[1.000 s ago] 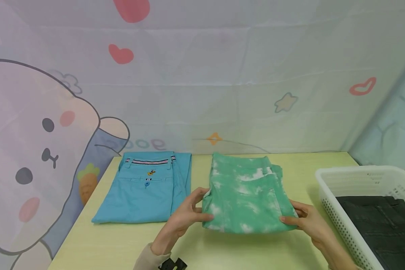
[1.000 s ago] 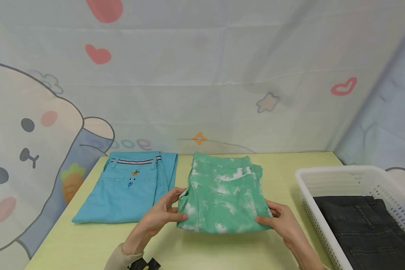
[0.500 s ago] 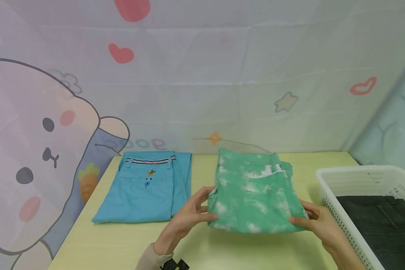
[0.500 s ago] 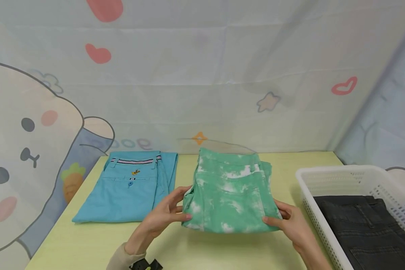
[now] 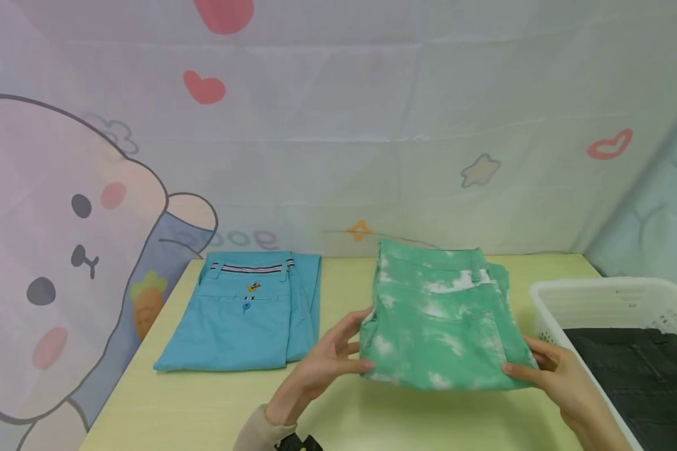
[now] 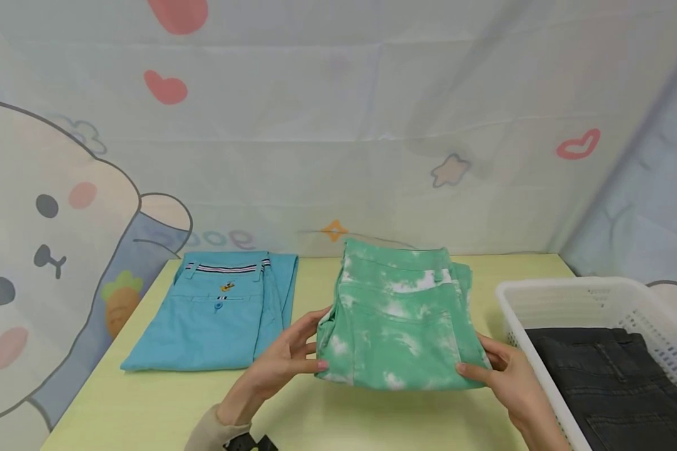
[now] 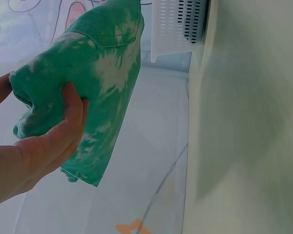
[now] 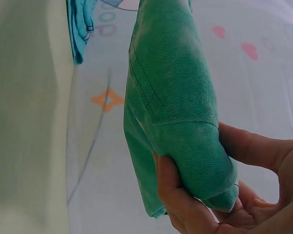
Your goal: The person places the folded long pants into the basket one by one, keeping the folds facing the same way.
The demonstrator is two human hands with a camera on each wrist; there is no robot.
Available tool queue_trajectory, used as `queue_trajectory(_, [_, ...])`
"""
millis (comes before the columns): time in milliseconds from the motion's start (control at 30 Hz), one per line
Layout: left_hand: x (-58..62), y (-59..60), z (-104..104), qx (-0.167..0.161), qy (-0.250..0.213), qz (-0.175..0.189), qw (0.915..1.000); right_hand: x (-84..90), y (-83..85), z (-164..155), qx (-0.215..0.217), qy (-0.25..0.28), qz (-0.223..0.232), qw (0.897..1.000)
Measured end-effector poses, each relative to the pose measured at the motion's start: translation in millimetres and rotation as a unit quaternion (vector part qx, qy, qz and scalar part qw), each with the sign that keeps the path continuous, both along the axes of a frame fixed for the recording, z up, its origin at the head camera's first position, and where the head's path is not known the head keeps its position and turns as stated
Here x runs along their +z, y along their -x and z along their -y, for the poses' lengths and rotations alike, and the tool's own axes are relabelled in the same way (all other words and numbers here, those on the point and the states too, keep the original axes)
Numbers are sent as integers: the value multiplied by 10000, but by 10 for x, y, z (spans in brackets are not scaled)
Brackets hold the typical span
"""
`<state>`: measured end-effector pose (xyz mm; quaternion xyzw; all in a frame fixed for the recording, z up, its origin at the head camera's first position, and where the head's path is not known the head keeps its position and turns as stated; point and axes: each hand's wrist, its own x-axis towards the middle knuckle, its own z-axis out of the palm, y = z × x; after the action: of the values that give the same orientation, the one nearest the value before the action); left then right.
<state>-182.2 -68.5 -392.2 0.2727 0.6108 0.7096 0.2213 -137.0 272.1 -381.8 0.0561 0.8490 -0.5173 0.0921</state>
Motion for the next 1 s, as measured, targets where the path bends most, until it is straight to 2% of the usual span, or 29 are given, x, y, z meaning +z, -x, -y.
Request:
queue_trajectory(233, [-11,-1,-86,-138,26,115,9998,30,-70,-84,-242,44,605,9979])
queue_trajectory(667, [-2,-35,-218,-345,-27,215,9992,38,-172,-197,-392,-535,887,9938])
queue_trajectory(800, [-24,-32,-258,-433,-120,144,9989,52,-210,-224,-433,-717,917,9923])
queue_trajectory(1000, [-46,-32,-337,-526,-256,51,9983,34,-257,-301,-644,-661,1015,9905])
